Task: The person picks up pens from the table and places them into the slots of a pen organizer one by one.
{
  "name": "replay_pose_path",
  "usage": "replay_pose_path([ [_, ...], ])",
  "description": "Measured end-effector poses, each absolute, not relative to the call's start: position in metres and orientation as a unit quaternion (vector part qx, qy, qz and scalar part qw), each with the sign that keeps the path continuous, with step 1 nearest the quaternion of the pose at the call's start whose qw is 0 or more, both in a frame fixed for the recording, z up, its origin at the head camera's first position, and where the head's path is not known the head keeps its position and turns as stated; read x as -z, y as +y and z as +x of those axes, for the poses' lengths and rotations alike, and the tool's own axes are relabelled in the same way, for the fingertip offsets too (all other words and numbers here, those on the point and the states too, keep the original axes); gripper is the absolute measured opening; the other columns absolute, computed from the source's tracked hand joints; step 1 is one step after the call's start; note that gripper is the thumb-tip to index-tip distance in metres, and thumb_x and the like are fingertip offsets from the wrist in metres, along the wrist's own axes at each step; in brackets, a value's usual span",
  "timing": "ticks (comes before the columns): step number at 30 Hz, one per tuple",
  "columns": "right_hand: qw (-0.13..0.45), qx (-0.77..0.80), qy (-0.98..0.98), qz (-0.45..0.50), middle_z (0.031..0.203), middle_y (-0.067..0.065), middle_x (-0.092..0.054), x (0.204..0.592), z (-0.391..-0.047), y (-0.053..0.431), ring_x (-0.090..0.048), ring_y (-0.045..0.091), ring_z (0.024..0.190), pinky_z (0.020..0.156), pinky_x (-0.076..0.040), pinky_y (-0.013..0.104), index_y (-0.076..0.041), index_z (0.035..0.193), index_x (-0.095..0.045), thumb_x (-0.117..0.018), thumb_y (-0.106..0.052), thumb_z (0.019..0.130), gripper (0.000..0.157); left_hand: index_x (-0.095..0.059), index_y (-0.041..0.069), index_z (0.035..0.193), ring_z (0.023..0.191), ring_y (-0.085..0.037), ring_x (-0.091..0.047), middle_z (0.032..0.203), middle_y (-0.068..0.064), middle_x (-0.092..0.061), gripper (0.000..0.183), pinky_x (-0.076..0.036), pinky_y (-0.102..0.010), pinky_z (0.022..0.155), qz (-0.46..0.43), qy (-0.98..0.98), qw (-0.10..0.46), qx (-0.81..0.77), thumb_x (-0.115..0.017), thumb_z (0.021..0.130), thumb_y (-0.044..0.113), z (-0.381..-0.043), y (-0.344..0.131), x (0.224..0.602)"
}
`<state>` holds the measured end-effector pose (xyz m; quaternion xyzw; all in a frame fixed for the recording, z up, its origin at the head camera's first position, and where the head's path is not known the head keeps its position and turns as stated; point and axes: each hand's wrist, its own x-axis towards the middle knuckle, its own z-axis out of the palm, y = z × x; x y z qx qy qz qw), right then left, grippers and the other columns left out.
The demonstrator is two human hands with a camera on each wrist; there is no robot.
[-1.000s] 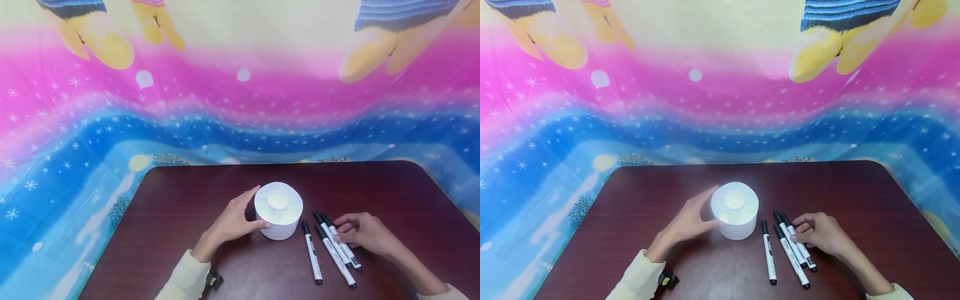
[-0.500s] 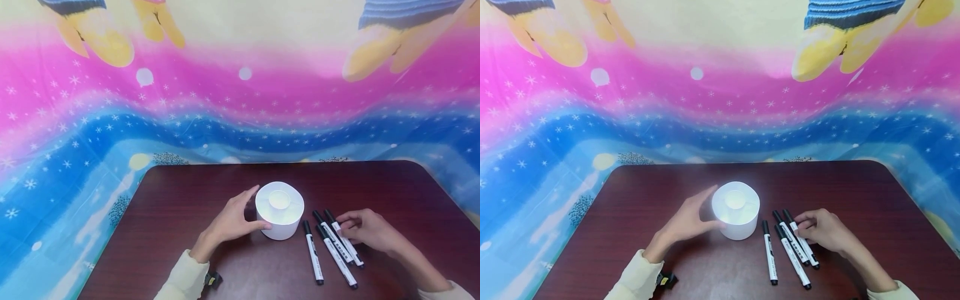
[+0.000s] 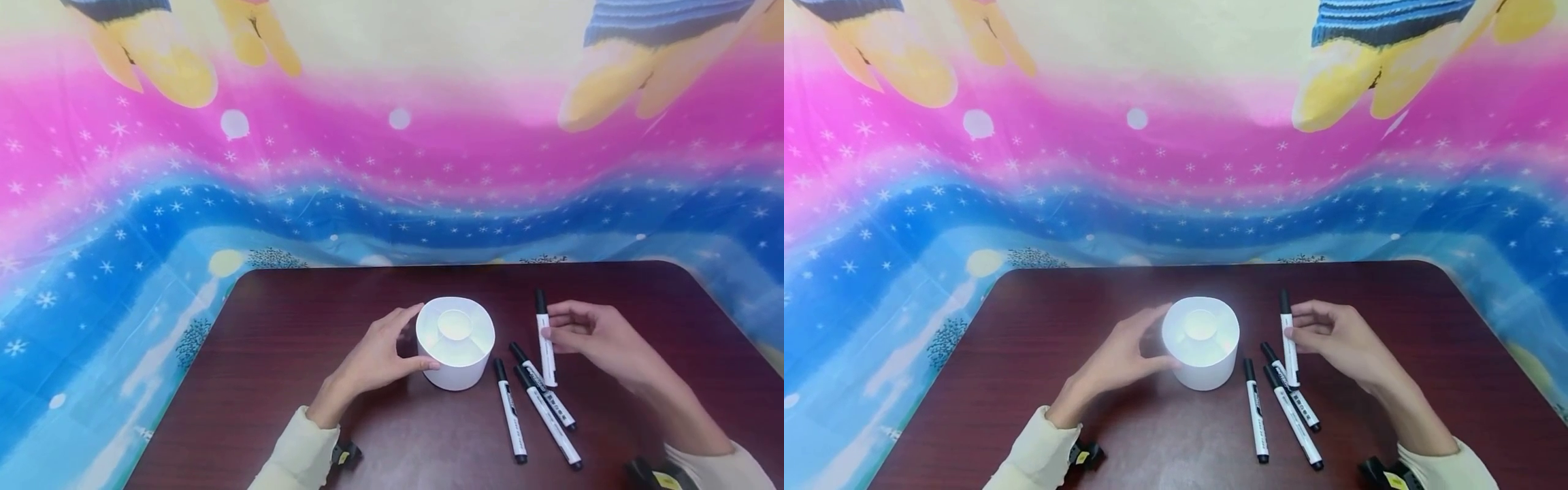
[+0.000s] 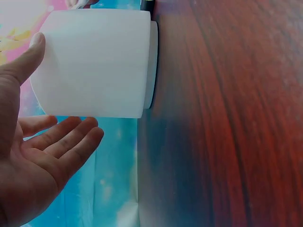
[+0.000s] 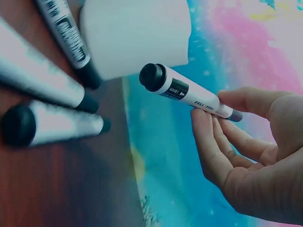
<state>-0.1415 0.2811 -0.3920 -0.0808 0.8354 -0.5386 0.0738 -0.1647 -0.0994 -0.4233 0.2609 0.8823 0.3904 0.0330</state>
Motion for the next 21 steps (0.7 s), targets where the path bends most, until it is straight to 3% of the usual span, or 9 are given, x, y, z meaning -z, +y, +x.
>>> replay_pose_path([
  [8, 0.041, 0.582, 0.807, -0.092, 0.104, -0.010, -0.076, 0.378, -0.149, 0.268, -0.078, 0.006, 0.094, 0.081, -0.067, 0.029, 0.017, 0.140, -0.051, -0.070, -0.006, 0.104, 0.047, -0.044, 0.017, 0.164, 0.117, -0.019, -0.070, 0.140, -0.003, -0.065, 0.100, -0.061, -0.043, 0.102, 0.260, 0.886, 0.031, -0.382, -0.092, 0.083, 0.050, -0.164, -0.099, 0.421],
  [16, 0.021, 0.591, 0.802, -0.082, 0.106, -0.009, -0.074, 0.363, -0.155, 0.254, -0.078, 0.007, 0.095, 0.084, -0.066, 0.028, 0.012, 0.141, -0.054, -0.072, -0.013, 0.104, 0.048, -0.044, 0.017, 0.164, 0.118, -0.019, -0.069, 0.138, -0.003, -0.065, 0.099, -0.060, -0.043, 0.103, 0.255, 0.893, 0.032, -0.370, -0.092, 0.083, 0.050, -0.162, -0.100, 0.418],
  [21, 0.006, 0.621, 0.779, -0.085, 0.106, -0.006, -0.074, 0.359, -0.159, 0.245, -0.078, 0.008, 0.095, 0.084, -0.066, 0.029, 0.006, 0.134, -0.059, -0.074, -0.011, 0.102, 0.039, -0.045, 0.016, 0.163, 0.119, -0.019, -0.070, 0.139, -0.002, -0.063, 0.098, -0.060, -0.043, 0.105, 0.259, 0.892, 0.027, -0.371, -0.092, 0.084, 0.049, -0.162, -0.100, 0.419],
])
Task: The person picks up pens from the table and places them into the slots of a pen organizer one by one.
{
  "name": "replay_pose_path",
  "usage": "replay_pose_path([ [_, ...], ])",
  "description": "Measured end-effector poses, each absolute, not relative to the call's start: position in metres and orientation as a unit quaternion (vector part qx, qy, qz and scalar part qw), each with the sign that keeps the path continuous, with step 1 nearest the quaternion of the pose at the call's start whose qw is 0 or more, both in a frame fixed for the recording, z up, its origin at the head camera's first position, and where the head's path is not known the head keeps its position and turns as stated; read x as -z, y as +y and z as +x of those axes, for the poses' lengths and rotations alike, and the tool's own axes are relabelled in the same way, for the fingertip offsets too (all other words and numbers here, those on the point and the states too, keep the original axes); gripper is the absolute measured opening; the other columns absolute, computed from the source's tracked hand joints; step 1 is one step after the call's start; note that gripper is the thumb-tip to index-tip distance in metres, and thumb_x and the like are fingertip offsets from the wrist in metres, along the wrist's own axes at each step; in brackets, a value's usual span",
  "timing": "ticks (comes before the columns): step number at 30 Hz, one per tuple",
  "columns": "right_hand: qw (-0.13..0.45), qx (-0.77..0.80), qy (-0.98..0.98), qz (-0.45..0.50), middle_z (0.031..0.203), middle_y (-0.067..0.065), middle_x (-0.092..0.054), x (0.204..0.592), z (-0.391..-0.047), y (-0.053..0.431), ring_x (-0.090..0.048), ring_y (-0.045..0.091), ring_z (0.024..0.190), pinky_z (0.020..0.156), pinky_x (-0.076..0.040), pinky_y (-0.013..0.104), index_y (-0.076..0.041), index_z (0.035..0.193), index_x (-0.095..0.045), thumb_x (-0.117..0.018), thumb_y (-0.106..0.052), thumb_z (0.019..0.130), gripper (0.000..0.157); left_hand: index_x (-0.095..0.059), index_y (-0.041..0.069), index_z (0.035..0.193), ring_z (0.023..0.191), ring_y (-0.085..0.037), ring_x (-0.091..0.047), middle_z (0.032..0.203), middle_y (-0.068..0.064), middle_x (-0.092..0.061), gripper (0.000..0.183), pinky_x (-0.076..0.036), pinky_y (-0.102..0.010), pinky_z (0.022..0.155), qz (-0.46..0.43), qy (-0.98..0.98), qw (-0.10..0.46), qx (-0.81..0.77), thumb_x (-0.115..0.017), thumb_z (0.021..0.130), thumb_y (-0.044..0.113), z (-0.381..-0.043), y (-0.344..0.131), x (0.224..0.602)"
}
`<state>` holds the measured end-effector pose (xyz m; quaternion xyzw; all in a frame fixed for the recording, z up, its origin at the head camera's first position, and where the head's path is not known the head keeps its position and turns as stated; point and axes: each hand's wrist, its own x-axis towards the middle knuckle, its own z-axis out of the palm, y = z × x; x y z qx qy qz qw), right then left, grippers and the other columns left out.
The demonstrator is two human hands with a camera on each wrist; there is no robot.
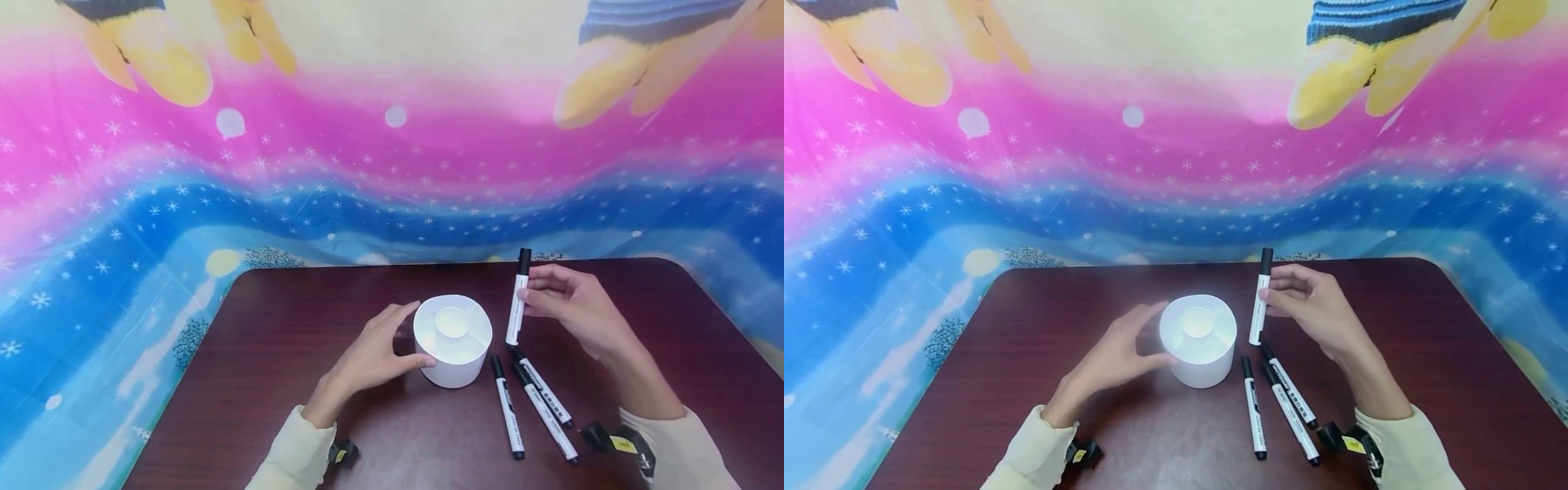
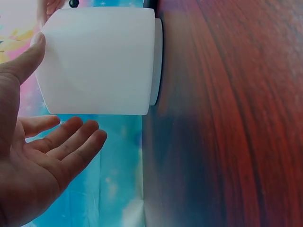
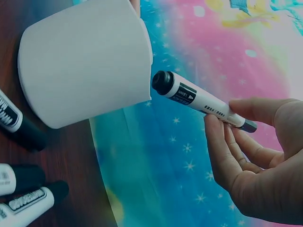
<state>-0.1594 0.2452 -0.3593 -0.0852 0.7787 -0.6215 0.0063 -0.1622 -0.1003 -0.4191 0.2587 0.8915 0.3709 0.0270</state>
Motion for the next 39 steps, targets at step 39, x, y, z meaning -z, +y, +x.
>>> replay_pose_path([
  [39, -0.017, 0.616, 0.785, -0.069, 0.103, -0.008, -0.071, 0.379, -0.169, 0.210, -0.075, 0.002, 0.092, 0.083, -0.066, 0.026, 0.013, 0.136, -0.058, -0.071, -0.015, 0.104, 0.044, -0.047, 0.020, 0.162, 0.119, -0.020, -0.070, 0.136, 0.000, -0.064, 0.093, -0.062, -0.041, 0.102, 0.247, 0.887, 0.038, -0.389, -0.091, 0.085, 0.047, -0.161, -0.100, 0.419],
])
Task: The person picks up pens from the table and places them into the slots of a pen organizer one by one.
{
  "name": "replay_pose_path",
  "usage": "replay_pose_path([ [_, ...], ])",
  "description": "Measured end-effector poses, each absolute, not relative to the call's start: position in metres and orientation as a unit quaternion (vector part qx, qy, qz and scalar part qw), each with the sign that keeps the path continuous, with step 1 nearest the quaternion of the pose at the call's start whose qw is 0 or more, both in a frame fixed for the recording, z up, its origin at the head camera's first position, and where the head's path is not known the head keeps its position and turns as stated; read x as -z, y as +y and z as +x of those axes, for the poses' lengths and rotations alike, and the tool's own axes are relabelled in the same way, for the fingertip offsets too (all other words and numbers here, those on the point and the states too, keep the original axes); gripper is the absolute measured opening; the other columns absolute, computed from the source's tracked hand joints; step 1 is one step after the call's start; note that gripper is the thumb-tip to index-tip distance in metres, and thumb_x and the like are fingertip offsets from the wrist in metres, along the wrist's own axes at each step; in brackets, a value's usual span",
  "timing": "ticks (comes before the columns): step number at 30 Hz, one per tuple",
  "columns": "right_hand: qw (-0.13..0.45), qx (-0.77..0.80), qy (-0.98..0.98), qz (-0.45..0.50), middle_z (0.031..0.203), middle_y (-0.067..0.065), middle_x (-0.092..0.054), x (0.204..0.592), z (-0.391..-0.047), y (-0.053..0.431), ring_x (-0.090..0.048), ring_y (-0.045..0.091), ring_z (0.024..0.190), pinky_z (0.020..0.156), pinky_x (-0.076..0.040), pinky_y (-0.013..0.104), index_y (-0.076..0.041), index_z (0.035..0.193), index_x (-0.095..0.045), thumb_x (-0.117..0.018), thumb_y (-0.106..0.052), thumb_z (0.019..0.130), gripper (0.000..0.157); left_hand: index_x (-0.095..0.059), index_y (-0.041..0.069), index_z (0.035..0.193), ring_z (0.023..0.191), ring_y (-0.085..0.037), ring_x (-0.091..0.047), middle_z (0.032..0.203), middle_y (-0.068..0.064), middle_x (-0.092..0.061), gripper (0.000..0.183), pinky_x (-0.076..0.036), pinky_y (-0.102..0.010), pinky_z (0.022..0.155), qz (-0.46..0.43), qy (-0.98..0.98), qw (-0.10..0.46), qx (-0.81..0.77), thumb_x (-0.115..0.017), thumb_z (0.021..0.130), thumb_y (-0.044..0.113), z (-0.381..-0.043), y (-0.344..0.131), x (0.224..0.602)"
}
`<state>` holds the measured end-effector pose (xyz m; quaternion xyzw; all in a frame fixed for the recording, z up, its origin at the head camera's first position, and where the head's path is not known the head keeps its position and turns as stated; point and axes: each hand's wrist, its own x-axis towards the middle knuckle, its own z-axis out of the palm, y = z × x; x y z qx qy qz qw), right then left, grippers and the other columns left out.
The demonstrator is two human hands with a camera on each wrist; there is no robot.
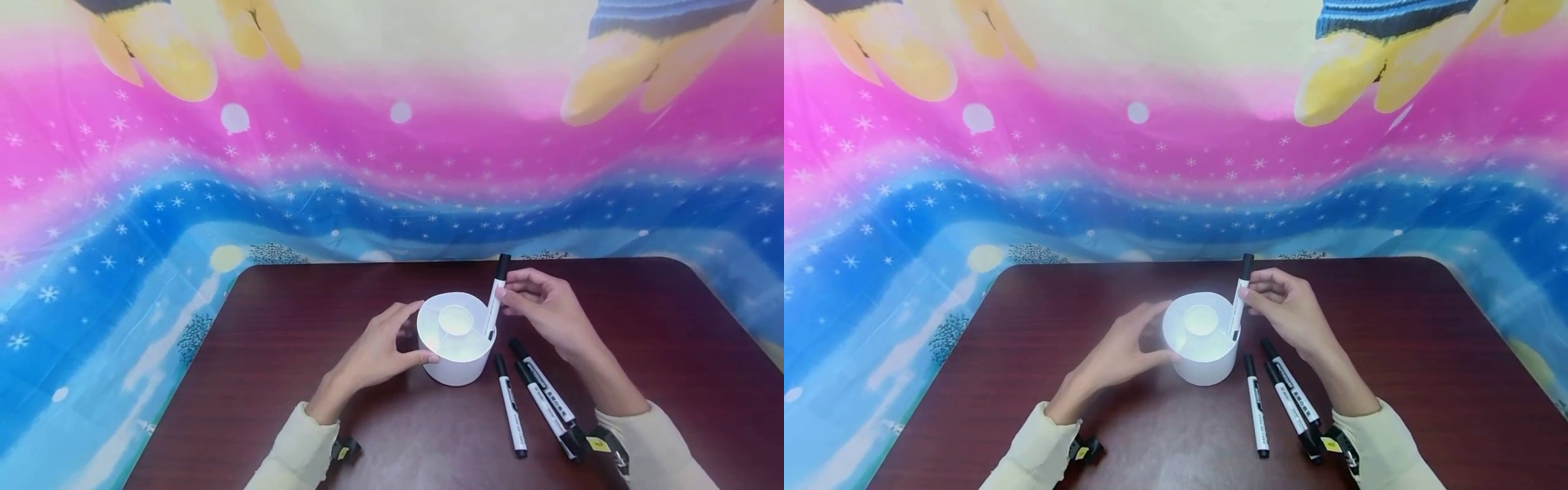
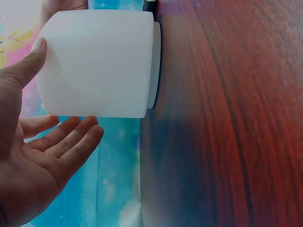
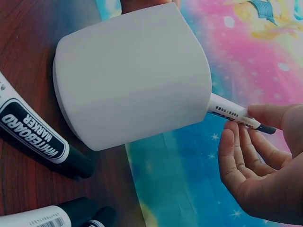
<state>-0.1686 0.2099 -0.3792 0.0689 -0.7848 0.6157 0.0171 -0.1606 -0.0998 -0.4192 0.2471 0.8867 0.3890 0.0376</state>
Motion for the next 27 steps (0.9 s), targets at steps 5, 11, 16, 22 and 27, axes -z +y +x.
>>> replay_pose_path([
  [5, 0.017, -0.615, -0.785, 0.073, 0.100, -0.008, -0.071, 0.382, -0.169, 0.209, -0.075, 0.003, 0.090, 0.082, -0.066, 0.027, 0.013, 0.132, -0.060, -0.071, -0.014, 0.104, 0.041, -0.047, 0.021, 0.162, 0.118, -0.019, -0.070, 0.134, 0.000, -0.065, 0.092, -0.062, -0.040, 0.102, 0.248, 0.886, 0.038, -0.390, -0.091, 0.085, 0.046, -0.161, -0.099, 0.419],
  [11, 0.011, -0.590, -0.803, 0.078, 0.104, 0.004, -0.072, 0.385, -0.169, 0.206, -0.075, 0.006, 0.089, 0.081, -0.066, 0.029, 0.009, 0.131, -0.063, -0.073, -0.017, 0.104, 0.039, -0.047, 0.022, 0.162, 0.118, -0.018, -0.070, 0.135, 0.001, -0.064, 0.092, -0.062, -0.040, 0.102, 0.247, 0.886, 0.037, -0.390, -0.091, 0.085, 0.047, -0.161, -0.100, 0.420],
  [16, 0.005, -0.558, -0.826, 0.082, 0.111, 0.018, -0.073, 0.387, -0.168, 0.203, -0.074, 0.009, 0.090, 0.080, -0.064, 0.028, 0.005, 0.132, -0.066, -0.073, -0.020, 0.104, 0.038, -0.047, 0.022, 0.162, 0.119, -0.018, -0.070, 0.135, 0.001, -0.064, 0.092, -0.062, -0.040, 0.102, 0.248, 0.884, 0.036, -0.395, -0.091, 0.085, 0.048, -0.161, -0.100, 0.420],
  [22, 0.005, -0.527, -0.846, 0.080, 0.116, 0.020, -0.075, 0.390, -0.168, 0.201, -0.073, 0.020, 0.093, 0.076, -0.061, 0.025, 0.000, 0.131, -0.068, -0.074, -0.024, 0.103, 0.037, -0.048, 0.023, 0.161, 0.117, -0.017, -0.070, 0.133, 0.001, -0.065, 0.091, -0.062, -0.038, 0.101, 0.252, 0.882, 0.032, -0.398, -0.092, 0.085, 0.047, -0.162, -0.099, 0.421],
  [27, 0.006, -0.508, -0.858, 0.082, 0.121, 0.018, -0.075, 0.390, -0.167, 0.199, -0.072, 0.024, 0.100, 0.077, -0.060, 0.025, -0.004, 0.133, -0.070, -0.074, -0.028, 0.104, 0.038, -0.048, 0.022, 0.161, 0.117, -0.017, -0.070, 0.135, 0.001, -0.065, 0.091, -0.062, -0.038, 0.101, 0.252, 0.881, 0.032, -0.399, -0.092, 0.085, 0.046, -0.161, -0.099, 0.420],
])
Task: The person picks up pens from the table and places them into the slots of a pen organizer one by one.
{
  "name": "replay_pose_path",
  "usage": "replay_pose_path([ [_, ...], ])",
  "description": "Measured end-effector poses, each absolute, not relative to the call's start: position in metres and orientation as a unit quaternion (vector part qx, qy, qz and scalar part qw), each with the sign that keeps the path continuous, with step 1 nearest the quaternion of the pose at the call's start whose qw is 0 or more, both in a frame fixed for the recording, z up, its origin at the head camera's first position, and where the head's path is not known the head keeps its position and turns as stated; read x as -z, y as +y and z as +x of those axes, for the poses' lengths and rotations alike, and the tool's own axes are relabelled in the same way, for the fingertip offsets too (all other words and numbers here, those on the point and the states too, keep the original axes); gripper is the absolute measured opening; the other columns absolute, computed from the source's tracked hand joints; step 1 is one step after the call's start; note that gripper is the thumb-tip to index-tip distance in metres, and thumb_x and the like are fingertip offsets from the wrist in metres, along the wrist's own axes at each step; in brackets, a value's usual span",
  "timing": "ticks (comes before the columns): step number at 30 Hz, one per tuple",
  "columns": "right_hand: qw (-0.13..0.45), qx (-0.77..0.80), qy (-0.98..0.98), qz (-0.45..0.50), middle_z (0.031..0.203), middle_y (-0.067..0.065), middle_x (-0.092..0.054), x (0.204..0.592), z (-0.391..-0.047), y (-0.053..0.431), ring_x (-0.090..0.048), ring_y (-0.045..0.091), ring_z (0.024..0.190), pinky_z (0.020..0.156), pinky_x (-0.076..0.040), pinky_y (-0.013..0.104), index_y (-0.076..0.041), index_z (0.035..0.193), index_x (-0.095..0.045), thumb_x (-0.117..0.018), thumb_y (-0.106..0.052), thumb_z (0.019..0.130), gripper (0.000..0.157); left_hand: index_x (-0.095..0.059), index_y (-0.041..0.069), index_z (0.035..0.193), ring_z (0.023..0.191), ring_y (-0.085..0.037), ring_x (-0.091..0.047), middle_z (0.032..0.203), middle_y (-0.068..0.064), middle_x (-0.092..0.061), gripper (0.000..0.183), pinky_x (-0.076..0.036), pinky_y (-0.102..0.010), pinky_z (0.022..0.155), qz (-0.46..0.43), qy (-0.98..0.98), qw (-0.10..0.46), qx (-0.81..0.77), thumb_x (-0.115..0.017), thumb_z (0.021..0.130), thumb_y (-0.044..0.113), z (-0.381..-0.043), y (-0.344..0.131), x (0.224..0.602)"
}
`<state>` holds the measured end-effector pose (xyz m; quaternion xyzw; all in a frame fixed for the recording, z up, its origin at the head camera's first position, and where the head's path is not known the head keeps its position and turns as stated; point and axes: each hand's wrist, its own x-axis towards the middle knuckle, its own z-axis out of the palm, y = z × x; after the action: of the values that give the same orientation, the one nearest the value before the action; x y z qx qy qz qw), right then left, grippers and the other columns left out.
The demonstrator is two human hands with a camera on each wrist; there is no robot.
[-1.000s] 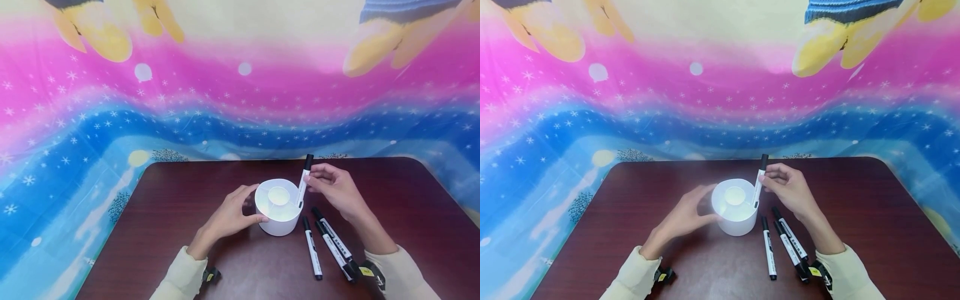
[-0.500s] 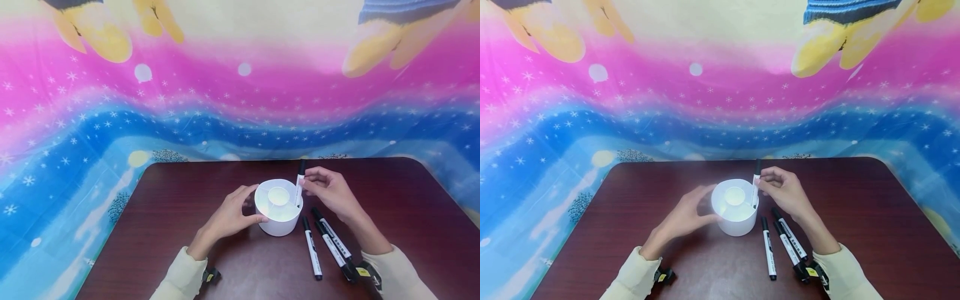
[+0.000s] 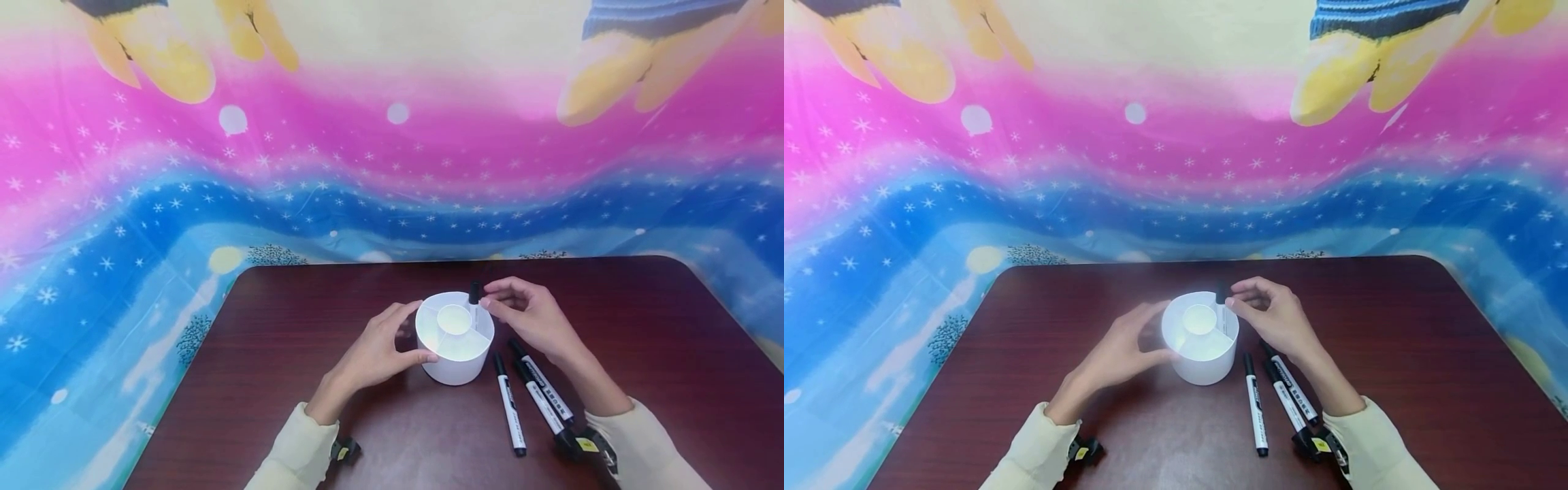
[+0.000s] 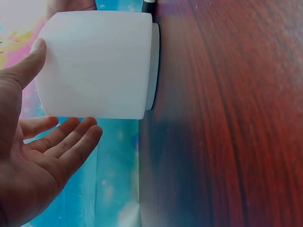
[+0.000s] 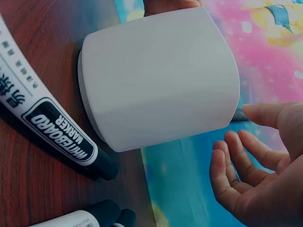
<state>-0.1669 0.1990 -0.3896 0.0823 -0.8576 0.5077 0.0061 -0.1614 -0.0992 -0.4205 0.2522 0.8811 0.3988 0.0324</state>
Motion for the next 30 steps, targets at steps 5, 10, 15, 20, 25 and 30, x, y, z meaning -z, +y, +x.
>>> replay_pose_path([
  [5, 0.009, -0.500, -0.862, 0.084, 0.123, 0.018, -0.075, 0.386, -0.166, 0.200, -0.073, 0.026, 0.105, 0.079, -0.060, 0.024, -0.006, 0.135, -0.069, -0.073, -0.030, 0.105, 0.039, -0.049, 0.022, 0.161, 0.117, -0.017, -0.071, 0.136, 0.001, -0.065, 0.091, -0.062, -0.038, 0.101, 0.252, 0.882, 0.029, -0.397, -0.092, 0.085, 0.045, -0.162, -0.099, 0.421],
  [10, 0.010, -0.498, -0.864, 0.081, 0.124, 0.018, -0.074, 0.383, -0.164, 0.202, -0.073, 0.026, 0.106, 0.080, -0.060, 0.024, -0.006, 0.137, -0.068, -0.072, -0.031, 0.105, 0.041, -0.048, 0.022, 0.161, 0.119, -0.019, -0.071, 0.137, 0.001, -0.065, 0.091, -0.062, -0.039, 0.102, 0.252, 0.881, 0.030, -0.399, -0.092, 0.085, 0.045, -0.161, -0.098, 0.421],
  [15, 0.014, -0.502, -0.861, 0.083, 0.122, 0.018, -0.074, 0.380, -0.162, 0.204, -0.073, 0.016, 0.099, 0.079, -0.060, 0.024, -0.005, 0.136, -0.068, -0.072, -0.030, 0.105, 0.040, -0.039, 0.019, 0.166, 0.125, -0.022, -0.070, 0.152, -0.004, -0.060, 0.101, -0.060, -0.042, 0.106, 0.250, 0.883, 0.041, -0.396, -0.092, 0.085, 0.047, -0.162, -0.098, 0.421],
  [20, 0.018, -0.502, -0.860, 0.085, 0.122, 0.018, -0.074, 0.378, -0.162, 0.207, -0.071, 0.005, 0.093, 0.079, -0.060, 0.023, -0.005, 0.136, -0.068, -0.072, -0.028, 0.105, 0.039, -0.031, 0.018, 0.170, 0.124, -0.022, -0.070, 0.149, -0.006, -0.061, 0.111, -0.060, -0.041, 0.106, 0.254, 0.875, 0.033, -0.410, -0.094, 0.083, 0.045, -0.163, -0.100, 0.420],
  [25, 0.017, -0.506, -0.858, 0.088, 0.123, 0.019, -0.074, 0.377, -0.161, 0.211, -0.070, 0.005, 0.092, 0.078, -0.060, 0.024, -0.004, 0.137, -0.067, -0.071, -0.027, 0.105, 0.039, -0.035, 0.018, 0.168, 0.120, -0.019, -0.072, 0.143, -0.003, -0.062, 0.106, -0.060, -0.040, 0.104, 0.254, 0.873, 0.024, -0.416, -0.093, 0.083, 0.044, -0.163, -0.101, 0.420],
  [30, 0.008, -0.498, -0.863, 0.082, 0.123, 0.019, -0.073, 0.378, -0.156, 0.221, -0.071, 0.004, 0.094, 0.081, -0.061, 0.024, -0.004, 0.137, -0.066, -0.070, -0.030, 0.106, 0.040, -0.038, 0.016, 0.166, 0.121, -0.020, -0.072, 0.146, -0.004, -0.061, 0.103, -0.060, -0.042, 0.106, 0.259, 0.874, 0.030, -0.409, -0.092, 0.084, 0.047, -0.163, -0.100, 0.420],
])
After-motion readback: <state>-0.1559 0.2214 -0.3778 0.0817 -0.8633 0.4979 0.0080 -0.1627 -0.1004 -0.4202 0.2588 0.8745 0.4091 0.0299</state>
